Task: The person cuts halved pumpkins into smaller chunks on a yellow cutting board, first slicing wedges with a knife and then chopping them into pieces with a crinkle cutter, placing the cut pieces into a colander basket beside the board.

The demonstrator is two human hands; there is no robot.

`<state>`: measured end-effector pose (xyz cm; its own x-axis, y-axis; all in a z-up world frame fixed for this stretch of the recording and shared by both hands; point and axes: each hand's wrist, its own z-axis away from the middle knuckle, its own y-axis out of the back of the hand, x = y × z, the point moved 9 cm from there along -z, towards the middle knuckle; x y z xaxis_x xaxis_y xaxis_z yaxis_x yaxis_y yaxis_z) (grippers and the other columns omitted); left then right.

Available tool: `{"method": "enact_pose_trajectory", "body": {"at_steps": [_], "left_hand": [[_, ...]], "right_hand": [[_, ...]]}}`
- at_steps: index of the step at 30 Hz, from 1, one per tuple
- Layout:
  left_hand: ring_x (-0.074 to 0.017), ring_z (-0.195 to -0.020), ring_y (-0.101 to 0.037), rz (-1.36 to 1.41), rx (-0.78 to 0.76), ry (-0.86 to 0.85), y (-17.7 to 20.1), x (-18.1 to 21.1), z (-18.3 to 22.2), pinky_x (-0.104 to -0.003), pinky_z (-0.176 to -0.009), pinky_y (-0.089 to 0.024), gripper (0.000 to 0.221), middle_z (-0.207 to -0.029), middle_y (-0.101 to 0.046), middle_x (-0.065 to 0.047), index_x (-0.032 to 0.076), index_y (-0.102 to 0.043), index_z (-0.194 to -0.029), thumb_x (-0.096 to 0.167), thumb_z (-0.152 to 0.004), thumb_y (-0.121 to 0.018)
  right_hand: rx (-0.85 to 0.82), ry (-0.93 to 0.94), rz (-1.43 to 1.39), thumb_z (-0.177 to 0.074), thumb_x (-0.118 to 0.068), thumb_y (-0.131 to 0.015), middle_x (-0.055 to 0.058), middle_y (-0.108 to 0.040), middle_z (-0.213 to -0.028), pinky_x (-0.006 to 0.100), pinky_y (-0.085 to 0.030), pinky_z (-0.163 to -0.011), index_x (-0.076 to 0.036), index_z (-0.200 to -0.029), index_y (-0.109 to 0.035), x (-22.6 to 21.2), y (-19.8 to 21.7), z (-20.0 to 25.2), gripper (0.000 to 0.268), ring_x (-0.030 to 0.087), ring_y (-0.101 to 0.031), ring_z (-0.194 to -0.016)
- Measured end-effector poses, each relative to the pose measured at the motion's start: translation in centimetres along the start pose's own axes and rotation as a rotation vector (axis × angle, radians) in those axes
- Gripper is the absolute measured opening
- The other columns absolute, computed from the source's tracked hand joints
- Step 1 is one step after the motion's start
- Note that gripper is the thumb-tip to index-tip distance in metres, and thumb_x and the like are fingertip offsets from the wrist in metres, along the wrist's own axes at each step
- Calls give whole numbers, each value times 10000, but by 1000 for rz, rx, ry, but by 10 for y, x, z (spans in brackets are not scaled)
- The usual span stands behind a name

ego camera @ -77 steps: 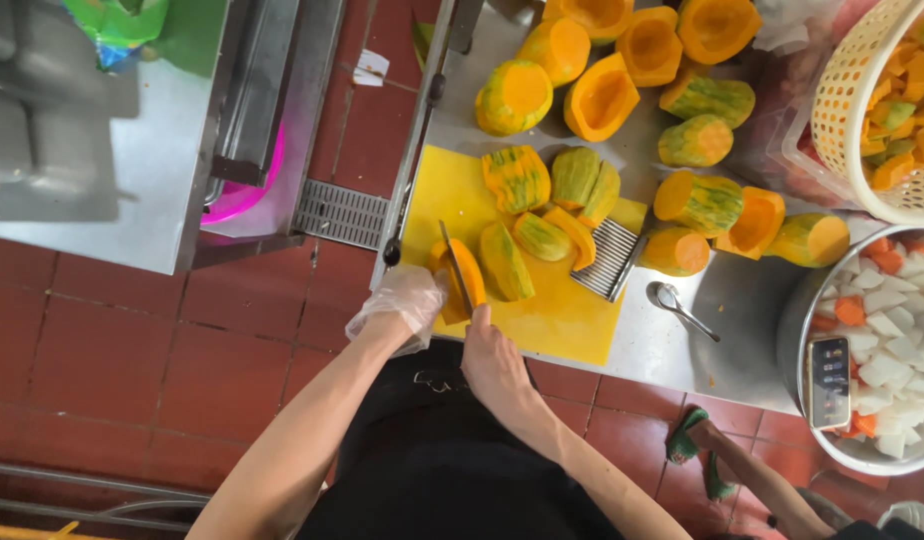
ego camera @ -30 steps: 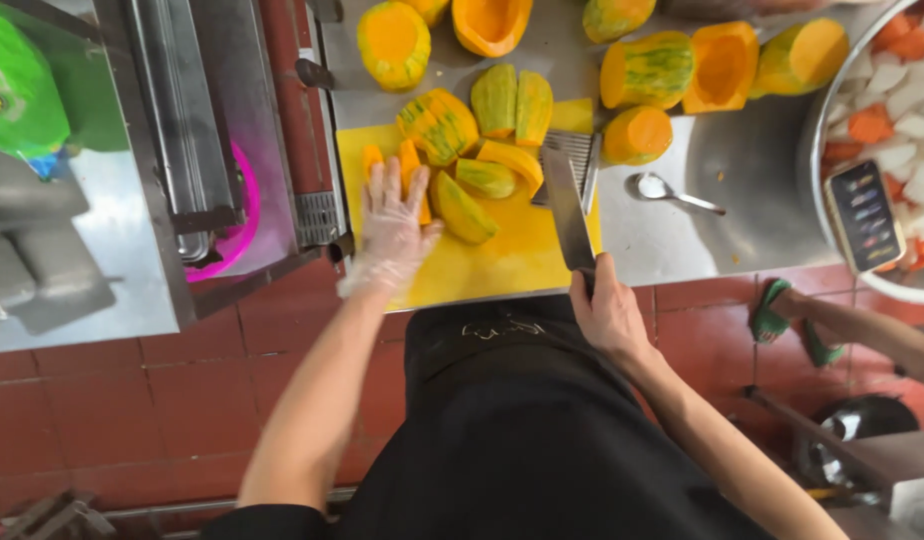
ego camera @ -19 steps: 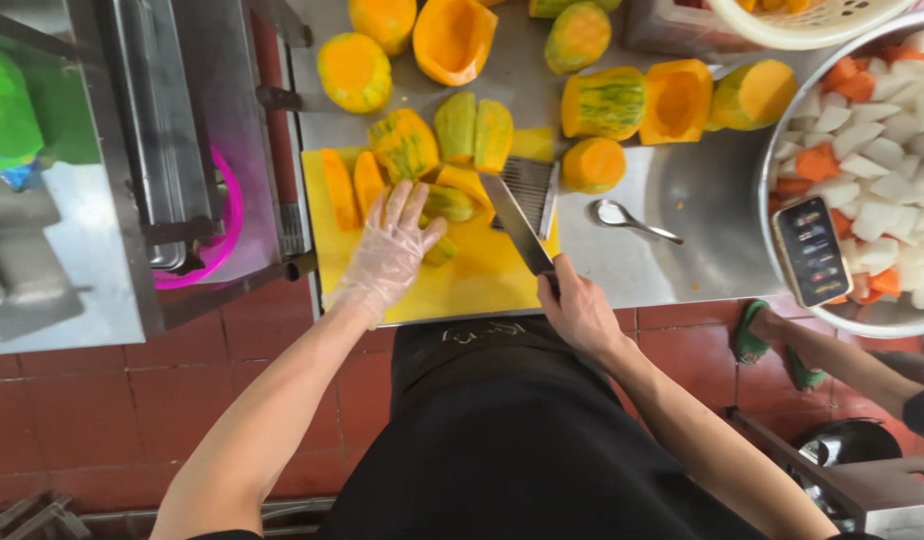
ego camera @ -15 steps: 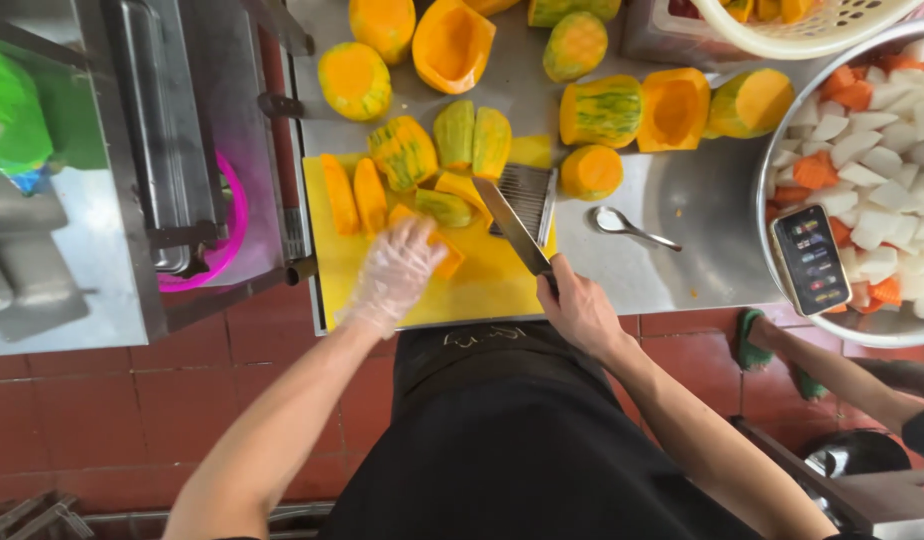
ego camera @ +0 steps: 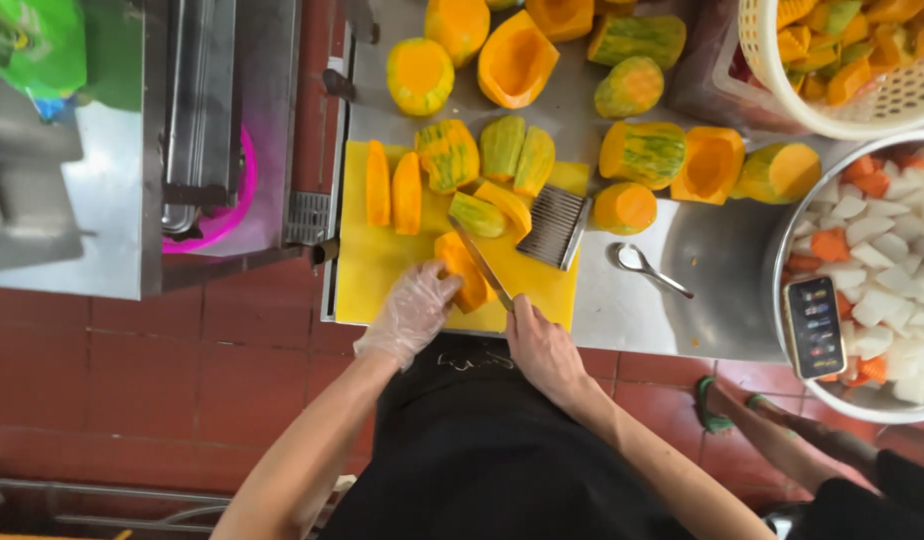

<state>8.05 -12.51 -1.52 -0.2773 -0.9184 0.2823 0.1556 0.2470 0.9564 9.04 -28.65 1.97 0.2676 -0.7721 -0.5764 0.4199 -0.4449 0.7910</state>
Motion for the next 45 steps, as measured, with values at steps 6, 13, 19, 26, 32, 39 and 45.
{"method": "enact_pose_trajectory", "body": {"at_steps": [6, 13, 19, 26, 32, 39, 45], "left_hand": [[-350, -990, -617, 30, -6, -10, 1, -7, -1, -456, -839, -518, 357, -1145, -602, -166, 137, -613, -1151, 228, -818, -704], [-350, -991, -620, 175, 45, -10, -1, -14, -2, -477, -835, -527, 262, -1087, -606, -131, 159, -635, -1077, 203, -832, -715], [-362, -991, -613, 189, 76, -54, 10, -13, -2, -492, -819, -519, 305, -1110, -602, -141, 131, -626, -1075, 198, -801, -744], [-367, -1052, -608, 223, 118, -56, 13, -12, 2, -488, -858, -508, 367, -1157, -597, -151, 132, -621, -1091, 208, -757, -754], [-363, -1087, -603, 107, 16, -53, -5, -15, 0, -480, -876, -500, 384, -1246, -584, -168, 107, -607, -1175, 229, -835, -736], [-370, -1124, -575, 74, -120, -100, -8, -10, -3, -458, -946, -470, 545, -1257, -584, -189, 55, -593, -1276, 411, -880, -711], [-348, -1135, -567, 181, -139, -79, -10, -5, -2, -445, -974, -442, 592, -1200, -605, -152, 49, -601, -1280, 459, -866, -705]], "right_hand": [[-32, -54, 38, -995, -161, -557, 235, -692, -827, 585, -530, -592, -34, -995, -459, -18, -7, 0, 161, 480, -666, -677], [-42, -96, 50, -1004, -164, -543, 254, -682, -804, 590, -524, -607, -34, -1024, -438, -22, -20, 4, 168, 483, -662, -683], [-100, -134, 91, -988, -167, -550, 256, -672, -756, 589, -522, -618, -27, -1031, -431, -16, -34, 5, 189, 476, -668, -677], [-135, -159, 69, -999, -149, -533, 267, -654, -753, 578, -532, -612, -12, -1020, -424, -15, -37, 4, 176, 476, -670, -676], [-194, -196, 6, -1006, -131, -496, 287, -659, -704, 594, -530, -656, 2, -1009, -412, -19, -38, -12, 157, 501, -667, -703], [-218, -273, -76, -1016, -146, -468, 302, -664, -729, 605, -524, -676, 21, -1060, -411, -3, -55, -7, 182, 514, -668, -720], [-94, -242, -120, -1024, -134, -476, 305, -676, -819, 598, -526, -655, 22, -1057, -444, 6, -70, 2, 163, 514, -664, -751]]}}
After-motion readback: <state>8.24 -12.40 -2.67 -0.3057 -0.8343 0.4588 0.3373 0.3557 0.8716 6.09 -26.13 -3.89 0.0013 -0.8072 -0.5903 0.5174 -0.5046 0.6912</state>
